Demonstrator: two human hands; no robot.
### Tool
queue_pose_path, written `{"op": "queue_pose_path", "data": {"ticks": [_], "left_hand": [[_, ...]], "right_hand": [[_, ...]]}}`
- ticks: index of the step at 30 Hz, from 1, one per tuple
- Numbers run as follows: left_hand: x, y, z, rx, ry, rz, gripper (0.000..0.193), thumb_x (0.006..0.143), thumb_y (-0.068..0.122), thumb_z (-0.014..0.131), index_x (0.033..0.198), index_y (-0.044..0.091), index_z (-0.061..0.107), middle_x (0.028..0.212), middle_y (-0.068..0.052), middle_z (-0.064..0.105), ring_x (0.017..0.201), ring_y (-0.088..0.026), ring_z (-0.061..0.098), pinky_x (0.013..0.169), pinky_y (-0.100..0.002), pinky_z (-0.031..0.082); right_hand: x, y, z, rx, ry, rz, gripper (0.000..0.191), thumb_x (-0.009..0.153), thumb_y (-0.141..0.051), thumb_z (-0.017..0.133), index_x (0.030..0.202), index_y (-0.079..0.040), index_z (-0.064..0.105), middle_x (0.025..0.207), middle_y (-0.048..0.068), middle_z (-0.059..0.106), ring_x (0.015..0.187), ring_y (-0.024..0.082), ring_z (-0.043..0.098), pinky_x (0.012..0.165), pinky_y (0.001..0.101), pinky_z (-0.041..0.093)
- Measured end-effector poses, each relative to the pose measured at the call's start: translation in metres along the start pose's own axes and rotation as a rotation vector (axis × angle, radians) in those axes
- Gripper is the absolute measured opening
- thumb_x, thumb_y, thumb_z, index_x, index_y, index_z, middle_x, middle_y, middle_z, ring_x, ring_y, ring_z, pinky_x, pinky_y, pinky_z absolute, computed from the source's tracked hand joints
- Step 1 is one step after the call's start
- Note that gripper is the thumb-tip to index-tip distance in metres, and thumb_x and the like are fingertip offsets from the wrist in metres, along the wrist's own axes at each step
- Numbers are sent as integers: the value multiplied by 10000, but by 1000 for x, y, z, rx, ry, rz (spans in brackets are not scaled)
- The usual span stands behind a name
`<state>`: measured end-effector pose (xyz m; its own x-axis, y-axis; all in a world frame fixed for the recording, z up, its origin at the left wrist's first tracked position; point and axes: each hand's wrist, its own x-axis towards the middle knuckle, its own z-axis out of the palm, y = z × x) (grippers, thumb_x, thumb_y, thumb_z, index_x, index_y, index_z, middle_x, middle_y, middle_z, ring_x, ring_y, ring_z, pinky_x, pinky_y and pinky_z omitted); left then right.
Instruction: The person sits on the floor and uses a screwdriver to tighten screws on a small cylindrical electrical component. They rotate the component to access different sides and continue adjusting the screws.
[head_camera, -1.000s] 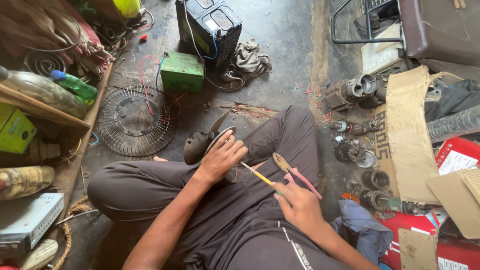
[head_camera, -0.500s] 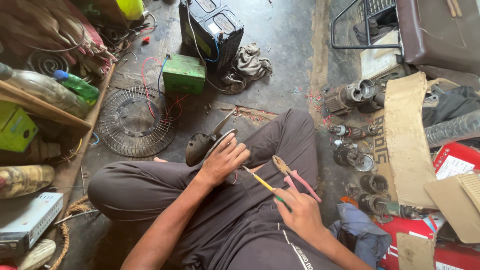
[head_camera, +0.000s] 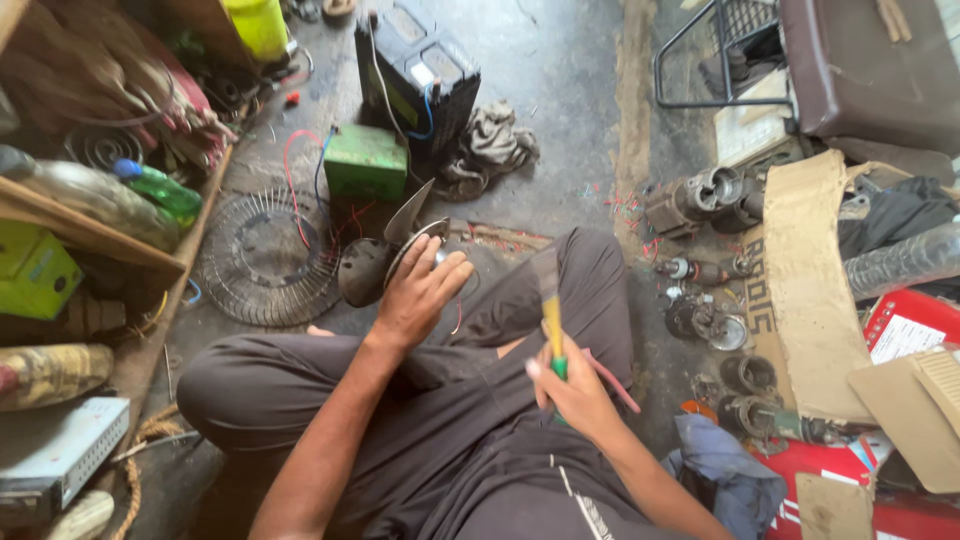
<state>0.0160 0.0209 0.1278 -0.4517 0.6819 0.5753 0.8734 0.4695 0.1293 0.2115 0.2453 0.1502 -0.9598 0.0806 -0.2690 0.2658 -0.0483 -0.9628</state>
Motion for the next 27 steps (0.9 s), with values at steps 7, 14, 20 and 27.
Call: {"op": "queue_pose_path", "data": {"ticks": [7,14,20,27], "left_hand": [[62,12,-26,85,-79,64,682,825,85,600,1495,153,491,1392,-89,600,1344,-381,519,1223,-459,304],[80,11,-25,-48,-29,66,722,882,104,598,1576,167,409,1429,-99,584,1323,-353,562,1236,-449,328],[79,18,-18,-23,-31,91,687,909,133,556,1577,129,395,1551,-113,507,1420,-346,484,1230,-448,312],[87,15,-36,-21,-78,149,665,935,170,545,1581,106,401,1546,-122,508,1448,-327,467,1254,-441,302]], "right_hand": [[107,-37,29,-175,105,-640,670,795,-5,803,1345,3,421,1266,103,555,1173,175,589,991,311,488],[135,-45,34,-280,173,-433,822,738,-117,845,1404,28,386,1213,125,611,1126,248,648,916,364,554],[136,-20,50,-451,416,-655,796,739,-161,891,1341,35,407,1180,202,632,1053,327,673,908,406,550],[147,-7,38,-427,405,-810,793,779,-283,900,1307,34,400,1147,146,637,998,265,678,849,339,553]]}}
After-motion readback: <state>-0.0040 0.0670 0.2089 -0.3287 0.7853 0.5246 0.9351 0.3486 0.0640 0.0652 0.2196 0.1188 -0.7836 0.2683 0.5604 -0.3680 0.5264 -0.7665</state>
